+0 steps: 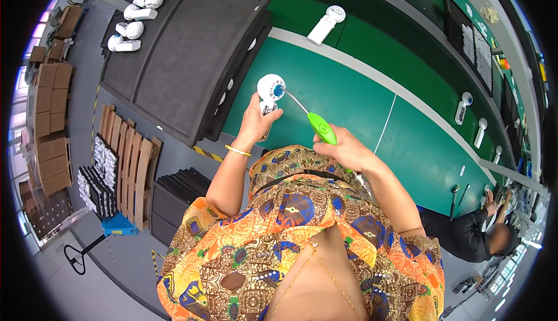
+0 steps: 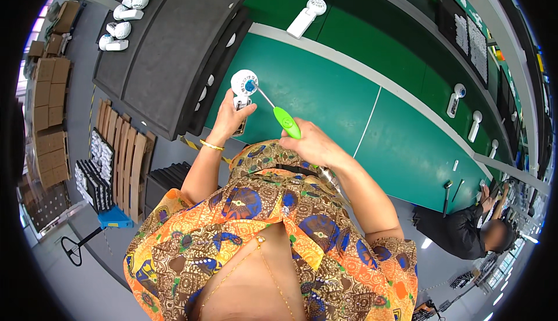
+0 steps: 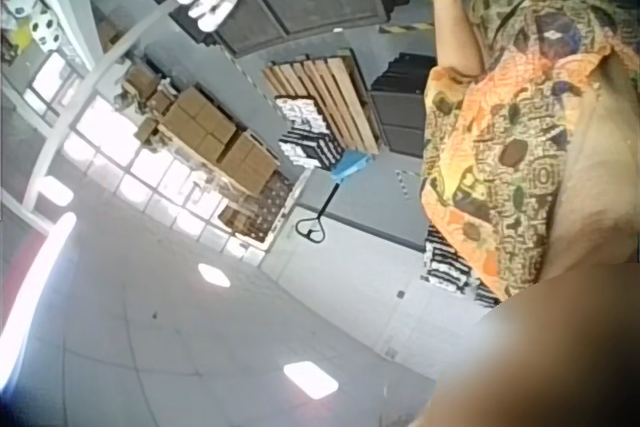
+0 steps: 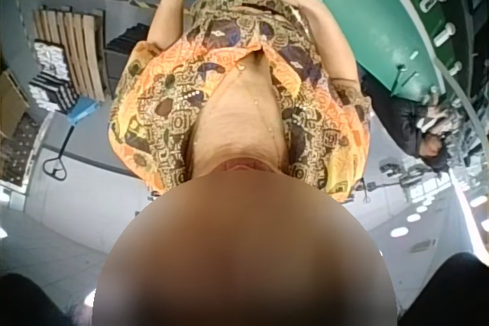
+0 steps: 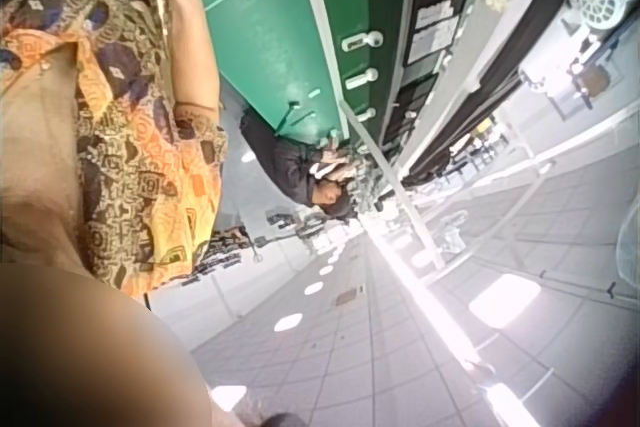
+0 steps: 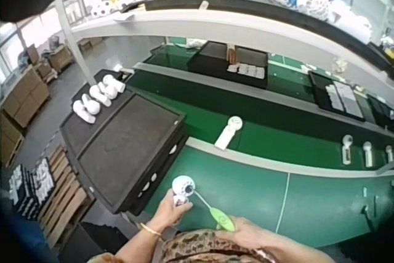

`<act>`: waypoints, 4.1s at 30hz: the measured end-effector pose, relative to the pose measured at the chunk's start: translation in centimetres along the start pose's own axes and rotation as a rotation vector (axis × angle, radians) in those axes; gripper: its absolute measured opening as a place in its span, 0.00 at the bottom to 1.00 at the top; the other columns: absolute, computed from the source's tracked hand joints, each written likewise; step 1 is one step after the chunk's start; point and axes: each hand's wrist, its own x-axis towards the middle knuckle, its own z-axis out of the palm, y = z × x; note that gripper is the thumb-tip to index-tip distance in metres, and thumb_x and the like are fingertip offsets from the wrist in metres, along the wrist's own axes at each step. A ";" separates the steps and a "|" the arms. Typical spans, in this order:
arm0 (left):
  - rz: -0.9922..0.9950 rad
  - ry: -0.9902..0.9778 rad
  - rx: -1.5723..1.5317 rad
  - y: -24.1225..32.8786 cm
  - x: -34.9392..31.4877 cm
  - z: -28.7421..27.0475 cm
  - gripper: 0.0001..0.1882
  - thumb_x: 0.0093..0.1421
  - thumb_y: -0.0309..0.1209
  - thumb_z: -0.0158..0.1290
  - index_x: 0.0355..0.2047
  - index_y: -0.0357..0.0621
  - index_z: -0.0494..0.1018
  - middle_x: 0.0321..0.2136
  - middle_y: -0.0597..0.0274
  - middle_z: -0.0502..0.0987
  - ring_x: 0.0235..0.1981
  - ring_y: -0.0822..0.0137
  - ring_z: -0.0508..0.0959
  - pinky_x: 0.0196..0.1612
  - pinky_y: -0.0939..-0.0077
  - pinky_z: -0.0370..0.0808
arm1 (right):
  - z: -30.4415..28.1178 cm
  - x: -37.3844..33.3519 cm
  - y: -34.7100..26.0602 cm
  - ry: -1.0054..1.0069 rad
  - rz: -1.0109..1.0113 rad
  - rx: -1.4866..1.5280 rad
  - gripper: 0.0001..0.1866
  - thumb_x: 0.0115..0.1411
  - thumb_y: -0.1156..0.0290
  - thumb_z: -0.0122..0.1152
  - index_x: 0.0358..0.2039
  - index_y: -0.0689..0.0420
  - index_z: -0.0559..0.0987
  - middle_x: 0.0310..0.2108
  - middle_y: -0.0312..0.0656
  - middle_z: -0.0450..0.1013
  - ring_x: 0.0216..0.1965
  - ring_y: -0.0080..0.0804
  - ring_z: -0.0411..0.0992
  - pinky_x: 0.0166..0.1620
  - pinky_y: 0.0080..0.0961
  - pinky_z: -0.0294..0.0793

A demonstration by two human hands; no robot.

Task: Cleaning toy fans with a handheld tool and organizing them onto a tray on a production floor.

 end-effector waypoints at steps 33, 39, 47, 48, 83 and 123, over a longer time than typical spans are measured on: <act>-0.221 -0.364 -0.455 0.9 6.0 0.0 0.20 0.60 0.38 0.53 0.47 0.40 0.64 0.32 0.61 0.74 0.28 0.71 0.75 0.32 0.77 0.74 | -0.1 0.5 -0.4 -0.130 0.005 -0.395 0.18 0.51 0.62 0.59 0.36 0.63 0.70 0.30 0.48 0.73 0.34 0.39 0.71 0.38 0.33 0.69; -0.080 -0.333 -0.286 3.5 16.1 4.3 0.24 0.49 0.27 0.60 0.46 0.38 0.65 0.32 0.59 0.74 0.32 0.68 0.76 0.35 0.73 0.74 | -3.9 1.4 2.3 0.038 0.063 0.095 0.11 0.54 0.67 0.59 0.35 0.58 0.71 0.24 0.34 0.69 0.23 0.20 0.65 0.26 0.22 0.65; 0.381 0.322 0.093 9.1 28.9 9.6 0.30 0.45 0.24 0.57 0.50 0.35 0.62 0.39 0.44 0.73 0.43 0.46 0.72 0.48 0.62 0.70 | -3.8 1.0 7.3 -0.055 -0.044 0.112 0.12 0.51 0.66 0.63 0.34 0.58 0.73 0.26 0.35 0.70 0.29 0.22 0.67 0.34 0.22 0.68; 0.402 0.403 0.065 9.1 30.3 9.6 0.30 0.46 0.24 0.56 0.52 0.36 0.62 0.42 0.43 0.71 0.45 0.44 0.70 0.51 0.61 0.68 | -3.2 1.7 8.7 -0.087 -0.054 0.082 0.12 0.51 0.66 0.63 0.34 0.58 0.73 0.26 0.35 0.70 0.29 0.22 0.67 0.34 0.22 0.68; 0.296 0.150 -1.478 -4.5 3.2 -32.0 0.30 0.54 0.17 0.52 0.58 0.43 0.57 0.51 0.49 0.64 0.52 0.53 0.66 0.53 0.57 0.68 | 7.8 -2.8 3.2 0.074 0.112 -0.203 0.19 0.51 0.60 0.62 0.38 0.59 0.71 0.33 0.44 0.73 0.36 0.31 0.70 0.41 0.30 0.68; -0.052 0.038 -0.240 1.0 -7.6 -1.9 0.28 0.46 0.20 0.58 0.48 0.39 0.62 0.27 0.63 0.72 0.24 0.73 0.74 0.26 0.78 0.72 | 7.1 -6.9 -2.2 0.127 0.035 0.021 0.14 0.54 0.63 0.59 0.36 0.58 0.70 0.23 0.32 0.66 0.23 0.19 0.63 0.26 0.20 0.64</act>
